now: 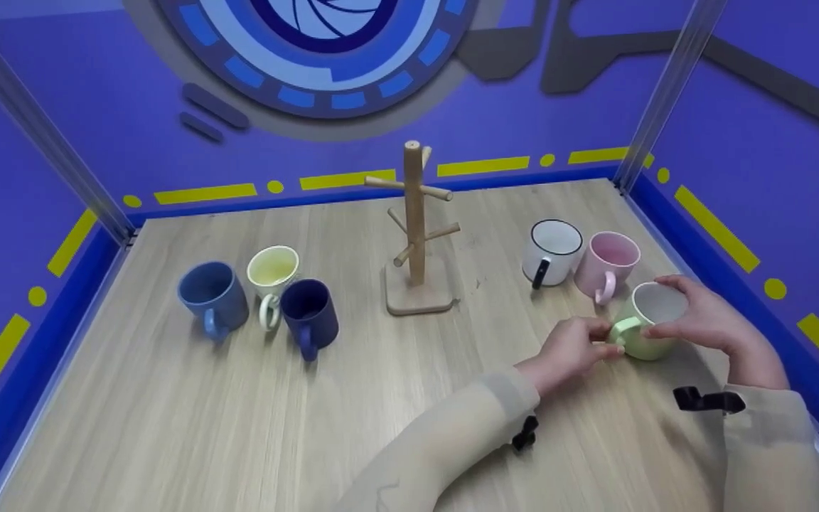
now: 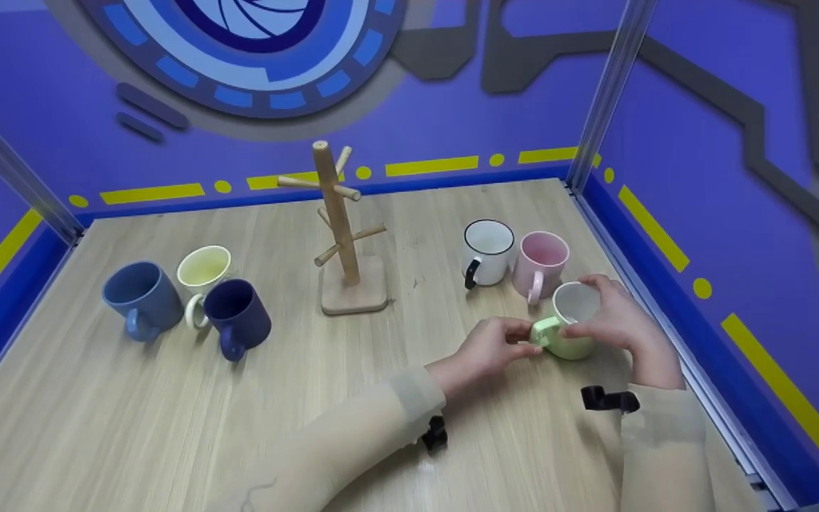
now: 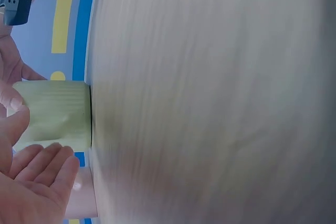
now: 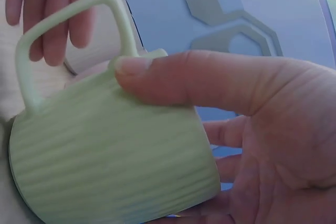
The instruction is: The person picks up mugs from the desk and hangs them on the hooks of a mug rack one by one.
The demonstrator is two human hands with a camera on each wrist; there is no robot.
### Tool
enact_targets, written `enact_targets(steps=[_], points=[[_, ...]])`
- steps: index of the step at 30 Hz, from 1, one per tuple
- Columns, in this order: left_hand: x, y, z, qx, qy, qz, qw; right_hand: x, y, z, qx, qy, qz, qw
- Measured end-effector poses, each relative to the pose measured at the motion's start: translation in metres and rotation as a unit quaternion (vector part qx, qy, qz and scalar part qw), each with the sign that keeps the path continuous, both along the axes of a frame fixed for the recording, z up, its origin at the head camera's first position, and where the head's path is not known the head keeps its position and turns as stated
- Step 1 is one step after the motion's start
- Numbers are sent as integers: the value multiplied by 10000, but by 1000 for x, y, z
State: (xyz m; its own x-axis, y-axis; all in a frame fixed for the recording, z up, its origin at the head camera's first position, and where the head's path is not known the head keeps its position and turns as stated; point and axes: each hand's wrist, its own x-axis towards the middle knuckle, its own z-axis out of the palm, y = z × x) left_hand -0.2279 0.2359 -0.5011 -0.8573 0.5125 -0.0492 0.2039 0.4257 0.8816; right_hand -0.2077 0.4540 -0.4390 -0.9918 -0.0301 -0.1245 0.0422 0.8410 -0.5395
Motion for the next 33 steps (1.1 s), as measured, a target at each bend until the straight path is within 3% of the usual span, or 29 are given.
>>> enact_targets(steps=[7,10,12,16,19,22,27,30,33], points=[[-1,-2,8,75,262,387,9989,5,-2,0,-592,-325,-217,9975],[0,-8,13,-148,877,320,9955,8,-3,0,-1047,-462,-318,9929],[0,-13,17,-401,1509,202,9875,10,-5,-1,-1337,-550,-379,9888],[1,-24,25,-707,2673,41,9610,13,-11,-3,-1845,-685,-395,9796],[1,-34,33,-770,3153,-29,9459,14,-18,-4,-2046,-759,-326,9754],[-2,-44,43,-861,3456,-72,9344,14,-28,-5,-1985,-732,-163,9772],[-7,-61,59,-1117,3802,-156,9180,17,-46,-7,-1920,-205,532,9797],[-10,-73,69,-1238,3842,-218,9146,20,-59,-10,-1763,464,1018,9779],[-14,-85,77,-1244,3876,-293,9129,21,-74,-13,-1667,976,1157,9743]])
